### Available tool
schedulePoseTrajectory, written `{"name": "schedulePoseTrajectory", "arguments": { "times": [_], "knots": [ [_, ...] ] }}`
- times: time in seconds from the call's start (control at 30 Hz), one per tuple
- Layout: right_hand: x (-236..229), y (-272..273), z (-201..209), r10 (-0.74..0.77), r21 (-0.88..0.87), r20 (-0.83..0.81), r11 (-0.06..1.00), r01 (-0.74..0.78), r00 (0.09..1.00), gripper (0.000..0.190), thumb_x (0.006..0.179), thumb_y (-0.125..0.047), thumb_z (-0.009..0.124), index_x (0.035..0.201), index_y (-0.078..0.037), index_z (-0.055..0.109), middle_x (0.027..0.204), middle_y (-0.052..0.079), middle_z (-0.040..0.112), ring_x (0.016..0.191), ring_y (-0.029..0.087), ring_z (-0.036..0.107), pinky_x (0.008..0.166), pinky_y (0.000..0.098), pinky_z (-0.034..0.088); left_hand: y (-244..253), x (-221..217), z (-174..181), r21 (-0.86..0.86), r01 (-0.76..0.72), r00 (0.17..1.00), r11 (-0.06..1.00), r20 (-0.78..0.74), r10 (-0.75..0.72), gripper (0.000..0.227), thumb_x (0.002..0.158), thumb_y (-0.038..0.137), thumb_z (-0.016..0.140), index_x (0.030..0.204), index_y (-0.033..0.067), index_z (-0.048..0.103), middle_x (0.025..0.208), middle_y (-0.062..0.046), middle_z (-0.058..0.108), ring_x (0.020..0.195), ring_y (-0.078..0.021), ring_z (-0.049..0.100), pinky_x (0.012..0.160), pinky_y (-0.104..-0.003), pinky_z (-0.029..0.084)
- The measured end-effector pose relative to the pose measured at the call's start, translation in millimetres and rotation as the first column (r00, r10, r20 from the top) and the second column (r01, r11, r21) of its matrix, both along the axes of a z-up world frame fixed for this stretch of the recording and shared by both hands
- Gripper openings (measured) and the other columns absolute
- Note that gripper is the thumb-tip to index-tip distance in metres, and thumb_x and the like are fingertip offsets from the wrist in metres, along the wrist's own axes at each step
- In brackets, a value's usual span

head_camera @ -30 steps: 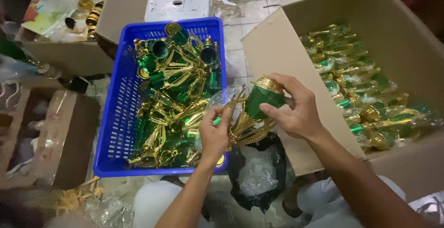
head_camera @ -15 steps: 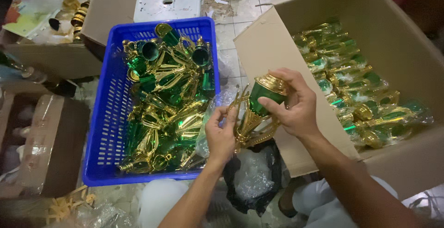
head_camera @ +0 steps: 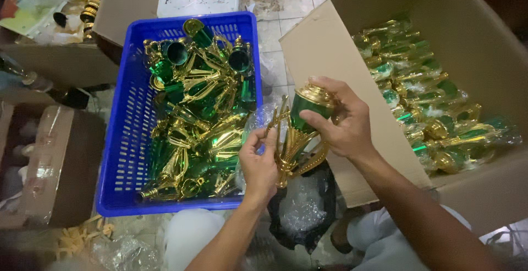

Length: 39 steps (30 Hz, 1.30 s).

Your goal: The person picks up plastic trophy components from a blue basket, places them into plastic bags by hand, and stacks them into a cardboard box.

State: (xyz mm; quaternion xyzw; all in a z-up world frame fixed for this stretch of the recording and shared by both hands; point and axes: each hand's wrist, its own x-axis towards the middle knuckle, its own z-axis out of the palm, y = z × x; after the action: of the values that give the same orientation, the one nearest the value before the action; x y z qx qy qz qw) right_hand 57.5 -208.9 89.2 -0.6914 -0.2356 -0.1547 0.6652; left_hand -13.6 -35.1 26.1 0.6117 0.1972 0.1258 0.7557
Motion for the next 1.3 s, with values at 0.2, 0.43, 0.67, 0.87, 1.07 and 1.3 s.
{"name": "schedulePoseTrajectory", "arguments": {
  "times": [0.2,0.43,0.67,0.87,1.07,1.3],
  "knots": [
    [-3.7,9.2,-9.2,-0.089,-0.04,0.032,0.995,0.09,0.996,0.057,0.088,-0.009,0.096,0.14,-0.004,0.073,0.126,0.019,0.078,0.114,0.022,0.074,0.095,0.0399,0.062,1.3,-4.2,0.2,0.04,-0.062,0.998,0.997,-0.022,0.063,0.017,0.103,0.022,0.083,0.098,0.0059,0.08,0.076,-0.006,0.069,0.077,-0.0138,0.058,0.072,-0.03,0.054],
    [-1.7,-5.6,10.7,0.11,-0.114,-0.116,0.986,-0.123,0.987,0.075,0.088,-0.012,0.091,0.155,-0.007,0.056,0.142,0.027,0.065,0.121,0.042,0.069,0.099,0.0562,0.063,13.8,3.8,23.0,0.106,0.056,0.994,0.993,-0.103,-0.045,0.018,0.109,0.022,0.074,0.106,0.0043,0.077,0.087,-0.01,0.073,0.078,-0.0186,0.062,0.076,-0.032,0.058],
    [-9.8,-5.4,5.5,0.139,0.018,-0.179,0.99,-0.138,0.974,0.081,0.083,0.002,0.092,0.155,-0.001,0.055,0.138,0.021,0.069,0.123,0.028,0.069,0.101,0.0466,0.066,10.6,-7.8,26.6,0.09,0.031,0.998,0.995,-0.05,-0.027,0.017,0.107,0.024,0.076,0.102,0.0077,0.078,0.082,-0.007,0.072,0.086,-0.0195,0.066,0.085,-0.037,0.059],
    [-7.9,-0.5,-9.0,0.103,-0.114,-0.037,0.988,-0.107,0.994,0.114,0.064,-0.014,0.109,0.159,-0.002,0.048,0.14,0.024,0.066,0.127,0.033,0.067,0.106,0.0528,0.061,10.9,-4.0,20.9,0.143,0.03,0.999,0.989,-0.034,-0.025,0.019,0.108,0.024,0.074,0.103,0.0063,0.077,0.087,-0.009,0.072,0.095,-0.0231,0.068,0.088,-0.043,0.062],
    [-21.7,1.0,13.9,0.013,-0.13,0.001,0.991,-0.013,1.0,0.108,0.072,-0.017,0.106,0.156,-0.009,0.039,0.142,0.017,0.054,0.131,0.032,0.057,0.112,0.0537,0.054,21.5,6.4,31.6,0.109,0.132,0.991,0.985,-0.004,-0.133,0.022,0.111,0.029,0.071,0.105,0.0073,0.074,0.09,-0.007,0.071,0.075,-0.0218,0.076,0.068,-0.035,0.068],
    [-31.7,-48.0,47.7,-0.156,-0.11,0.149,0.979,0.173,0.976,0.107,0.096,0.018,0.087,0.169,-0.028,0.024,0.165,0.033,0.034,0.145,0.051,0.056,0.121,0.0567,0.059,64.6,14.5,36.2,0.358,0.008,0.999,0.934,0.027,-0.019,0.017,0.106,0.013,0.073,0.096,0.0116,0.06,0.076,-0.004,0.067,0.058,-0.0127,0.068,0.05,-0.027,0.065]
  ]
}}
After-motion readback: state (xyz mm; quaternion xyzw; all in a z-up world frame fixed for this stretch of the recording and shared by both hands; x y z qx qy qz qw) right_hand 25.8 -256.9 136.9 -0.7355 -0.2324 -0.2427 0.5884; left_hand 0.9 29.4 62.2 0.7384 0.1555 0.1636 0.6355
